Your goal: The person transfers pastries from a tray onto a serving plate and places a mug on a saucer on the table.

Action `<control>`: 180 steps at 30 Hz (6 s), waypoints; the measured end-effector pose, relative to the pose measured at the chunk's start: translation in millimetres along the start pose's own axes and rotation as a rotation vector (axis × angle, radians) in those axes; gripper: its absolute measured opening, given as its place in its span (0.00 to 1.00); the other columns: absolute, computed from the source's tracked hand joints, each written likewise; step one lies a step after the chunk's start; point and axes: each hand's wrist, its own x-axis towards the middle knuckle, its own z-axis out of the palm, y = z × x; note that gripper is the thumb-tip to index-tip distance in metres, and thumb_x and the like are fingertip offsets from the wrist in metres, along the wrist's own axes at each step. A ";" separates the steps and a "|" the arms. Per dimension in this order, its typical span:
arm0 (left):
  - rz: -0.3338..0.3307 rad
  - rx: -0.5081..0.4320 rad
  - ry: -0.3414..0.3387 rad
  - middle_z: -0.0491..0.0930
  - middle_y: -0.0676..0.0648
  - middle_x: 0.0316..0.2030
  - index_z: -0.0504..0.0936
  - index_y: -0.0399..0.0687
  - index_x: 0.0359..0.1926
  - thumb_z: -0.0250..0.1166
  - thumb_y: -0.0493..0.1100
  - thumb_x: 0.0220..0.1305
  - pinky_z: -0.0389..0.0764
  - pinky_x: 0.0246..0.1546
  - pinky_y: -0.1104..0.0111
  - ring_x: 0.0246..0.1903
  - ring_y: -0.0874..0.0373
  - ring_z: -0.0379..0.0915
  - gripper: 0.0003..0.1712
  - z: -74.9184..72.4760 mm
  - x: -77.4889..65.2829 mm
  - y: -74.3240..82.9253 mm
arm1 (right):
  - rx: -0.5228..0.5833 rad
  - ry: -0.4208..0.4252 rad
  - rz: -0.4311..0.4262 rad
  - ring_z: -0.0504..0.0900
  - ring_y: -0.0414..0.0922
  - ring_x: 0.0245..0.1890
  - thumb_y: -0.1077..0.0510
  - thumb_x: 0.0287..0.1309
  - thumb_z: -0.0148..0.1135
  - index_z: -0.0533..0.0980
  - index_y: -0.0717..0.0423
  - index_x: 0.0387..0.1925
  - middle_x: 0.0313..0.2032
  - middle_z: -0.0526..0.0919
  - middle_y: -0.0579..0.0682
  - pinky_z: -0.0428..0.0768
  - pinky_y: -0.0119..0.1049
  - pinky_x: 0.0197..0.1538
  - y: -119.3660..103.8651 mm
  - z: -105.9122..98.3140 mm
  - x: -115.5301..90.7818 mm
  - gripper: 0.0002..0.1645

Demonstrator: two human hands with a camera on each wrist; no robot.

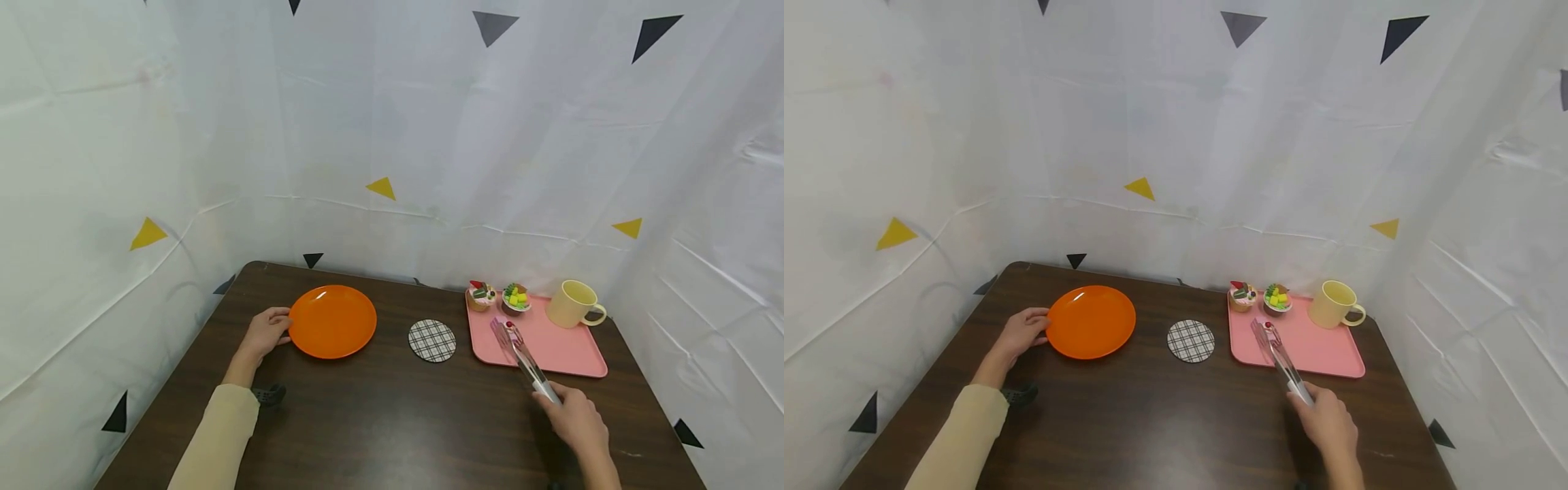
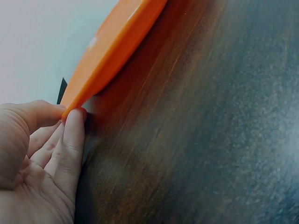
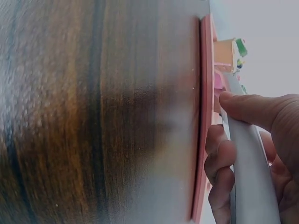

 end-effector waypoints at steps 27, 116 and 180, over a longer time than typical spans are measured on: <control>0.025 0.000 0.007 0.73 0.32 0.73 0.67 0.40 0.78 0.55 0.47 0.85 0.89 0.53 0.67 0.68 0.40 0.76 0.29 -0.1 -1.9 -4.2 | 0.039 0.169 -0.080 0.78 0.53 0.33 0.33 0.71 0.64 0.76 0.53 0.73 0.41 0.85 0.60 0.71 0.43 0.27 -37.1 1.8 -7.6 0.41; 0.037 0.027 0.105 0.77 0.35 0.69 0.71 0.43 0.76 0.54 0.47 0.85 0.88 0.50 0.69 0.64 0.44 0.79 0.26 8.5 3.6 -8.4 | -0.066 0.035 -0.450 0.75 0.45 0.26 0.35 0.62 0.76 0.85 0.40 0.54 0.28 0.80 0.45 0.70 0.40 0.26 -228.7 136.6 24.2 0.24; 0.026 -0.003 0.096 0.76 0.32 0.71 0.71 0.39 0.77 0.54 0.45 0.85 0.88 0.48 0.74 0.65 0.43 0.78 0.28 9.6 -3.5 -12.0 | 0.119 0.137 -0.105 0.76 0.47 0.29 0.31 0.63 0.72 0.80 0.49 0.58 0.33 0.81 0.47 0.67 0.41 0.27 -78.4 58.3 -2.9 0.34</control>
